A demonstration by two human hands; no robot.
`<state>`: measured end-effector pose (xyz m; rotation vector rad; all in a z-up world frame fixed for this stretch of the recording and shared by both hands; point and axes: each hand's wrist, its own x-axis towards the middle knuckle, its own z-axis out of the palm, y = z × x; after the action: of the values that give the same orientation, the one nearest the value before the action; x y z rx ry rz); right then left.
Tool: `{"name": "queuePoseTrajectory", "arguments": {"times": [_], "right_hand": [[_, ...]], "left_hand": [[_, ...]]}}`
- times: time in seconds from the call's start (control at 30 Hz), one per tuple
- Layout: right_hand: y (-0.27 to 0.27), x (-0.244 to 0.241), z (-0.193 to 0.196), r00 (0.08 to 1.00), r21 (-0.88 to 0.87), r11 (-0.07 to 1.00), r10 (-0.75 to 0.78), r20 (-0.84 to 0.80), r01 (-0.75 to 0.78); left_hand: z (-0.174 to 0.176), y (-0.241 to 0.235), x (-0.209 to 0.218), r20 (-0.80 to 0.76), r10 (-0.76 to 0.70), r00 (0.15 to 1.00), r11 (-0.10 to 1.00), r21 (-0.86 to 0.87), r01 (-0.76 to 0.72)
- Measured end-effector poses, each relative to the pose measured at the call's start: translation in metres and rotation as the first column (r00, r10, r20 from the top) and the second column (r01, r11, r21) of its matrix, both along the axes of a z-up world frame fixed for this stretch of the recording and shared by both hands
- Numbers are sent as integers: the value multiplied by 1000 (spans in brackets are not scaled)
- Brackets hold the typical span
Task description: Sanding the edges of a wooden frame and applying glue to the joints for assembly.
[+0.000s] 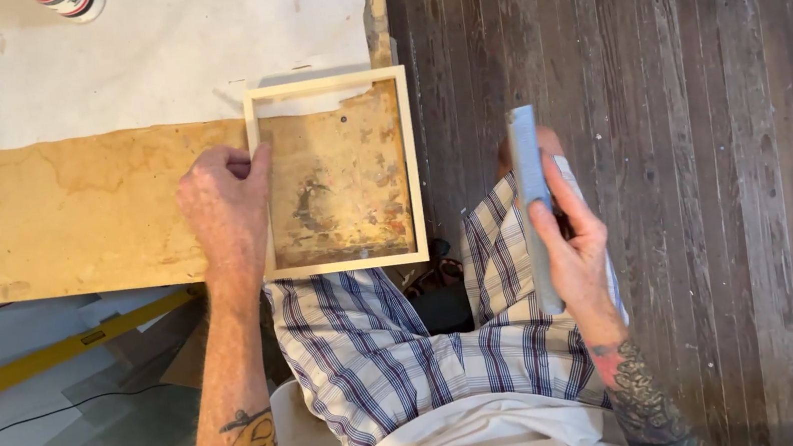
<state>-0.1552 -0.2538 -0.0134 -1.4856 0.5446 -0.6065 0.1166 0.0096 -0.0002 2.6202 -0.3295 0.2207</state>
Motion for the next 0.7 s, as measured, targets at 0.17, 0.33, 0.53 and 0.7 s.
{"name": "queuePoseTrajectory", "arguments": {"times": [0.17,0.33,0.53,0.7], "right_hand": [[13,-1,-9,999,63,998,35,-40,-33],[20,3,0,995,115,991,72,-71,-63],[31,7,-5,990,166,983,101,-100,-83],[55,17,-3,992,342,934,122,-38,-102]], "left_hand": [[27,7,-17,88,-73,993,996,-46,78],[89,-24,-100,-253,-641,725,731,85,677],[9,-7,-130,126,-809,574,587,152,795],[22,-9,-125,148,-802,579,597,158,786]]}}
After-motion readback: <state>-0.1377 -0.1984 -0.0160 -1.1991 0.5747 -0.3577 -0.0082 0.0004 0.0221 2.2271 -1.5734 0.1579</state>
